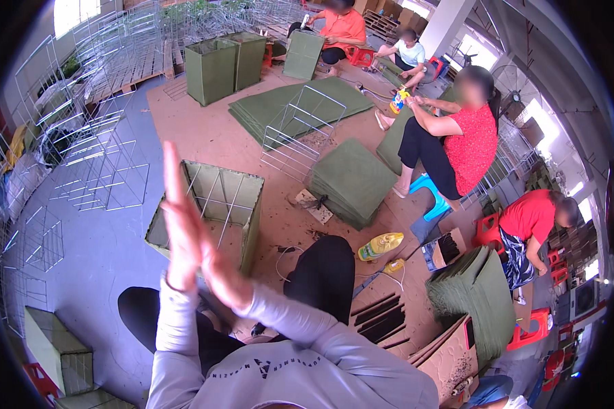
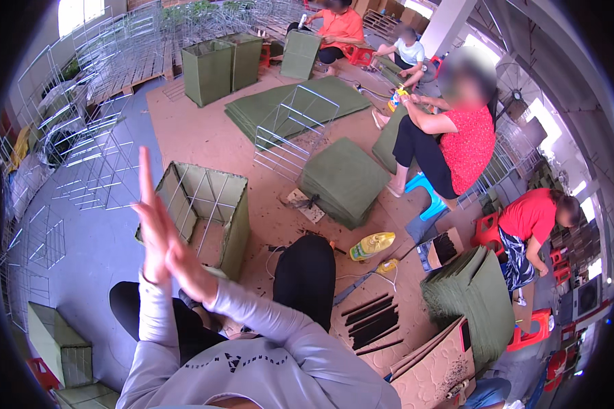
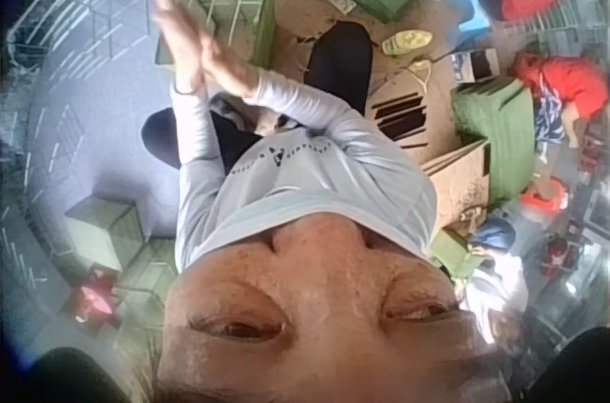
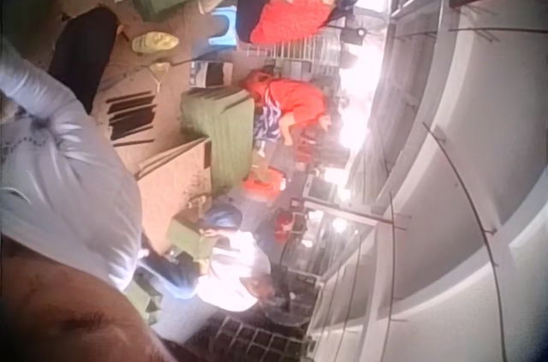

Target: Assemble a wire-frame storage cube by attaching foam fabric panels using a glue gun.

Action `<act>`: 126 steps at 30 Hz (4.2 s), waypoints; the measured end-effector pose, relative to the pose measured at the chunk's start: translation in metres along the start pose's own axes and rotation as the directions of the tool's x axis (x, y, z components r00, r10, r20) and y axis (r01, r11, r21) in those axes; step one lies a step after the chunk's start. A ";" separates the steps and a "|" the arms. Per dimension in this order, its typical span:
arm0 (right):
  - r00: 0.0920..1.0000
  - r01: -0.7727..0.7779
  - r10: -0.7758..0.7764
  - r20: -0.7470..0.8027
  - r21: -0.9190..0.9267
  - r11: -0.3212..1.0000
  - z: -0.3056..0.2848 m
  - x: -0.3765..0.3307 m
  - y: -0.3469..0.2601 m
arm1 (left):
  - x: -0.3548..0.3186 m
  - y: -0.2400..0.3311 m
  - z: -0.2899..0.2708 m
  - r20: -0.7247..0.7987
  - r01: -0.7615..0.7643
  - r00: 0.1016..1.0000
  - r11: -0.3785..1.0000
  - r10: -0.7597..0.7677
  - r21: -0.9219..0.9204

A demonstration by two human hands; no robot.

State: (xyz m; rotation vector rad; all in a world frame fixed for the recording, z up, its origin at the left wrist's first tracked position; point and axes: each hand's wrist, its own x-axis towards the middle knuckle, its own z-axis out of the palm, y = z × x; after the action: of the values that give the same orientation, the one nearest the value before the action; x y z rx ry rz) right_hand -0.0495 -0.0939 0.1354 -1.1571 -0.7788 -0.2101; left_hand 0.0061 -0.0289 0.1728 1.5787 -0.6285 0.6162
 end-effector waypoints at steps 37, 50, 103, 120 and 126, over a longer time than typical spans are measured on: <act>0.599 -0.755 0.533 -0.598 -0.643 0.127 -0.327 -0.015 0.178 | -0.062 -0.262 -0.160 -0.390 0.683 0.722 0.679 -0.572 0.268; 0.920 -0.236 0.391 -0.015 -0.819 0.523 -0.133 -0.106 0.000 | -0.219 -0.040 -0.061 0.296 -0.029 0.949 0.902 -0.111 0.431; 0.573 0.613 0.330 0.750 -0.660 0.435 -0.119 -0.039 0.078 | -0.154 -0.048 0.006 0.166 0.040 0.886 0.428 -0.432 0.903; 0.761 0.468 0.246 0.601 -0.770 0.434 -0.166 -0.048 0.056 | -0.164 -0.041 0.003 0.194 0.016 0.938 0.592 -0.289 0.806; 0.748 0.526 0.235 0.621 -0.770 0.360 -0.152 -0.058 0.077 | -0.151 -0.063 0.022 0.207 0.031 0.889 0.506 -0.408 0.862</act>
State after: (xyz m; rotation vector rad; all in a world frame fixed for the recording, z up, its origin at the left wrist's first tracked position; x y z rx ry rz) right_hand 0.0169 -0.2089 0.0137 -2.3696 -1.5178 -0.4728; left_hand -0.0550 -0.0387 0.0199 2.7342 -0.3814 0.4032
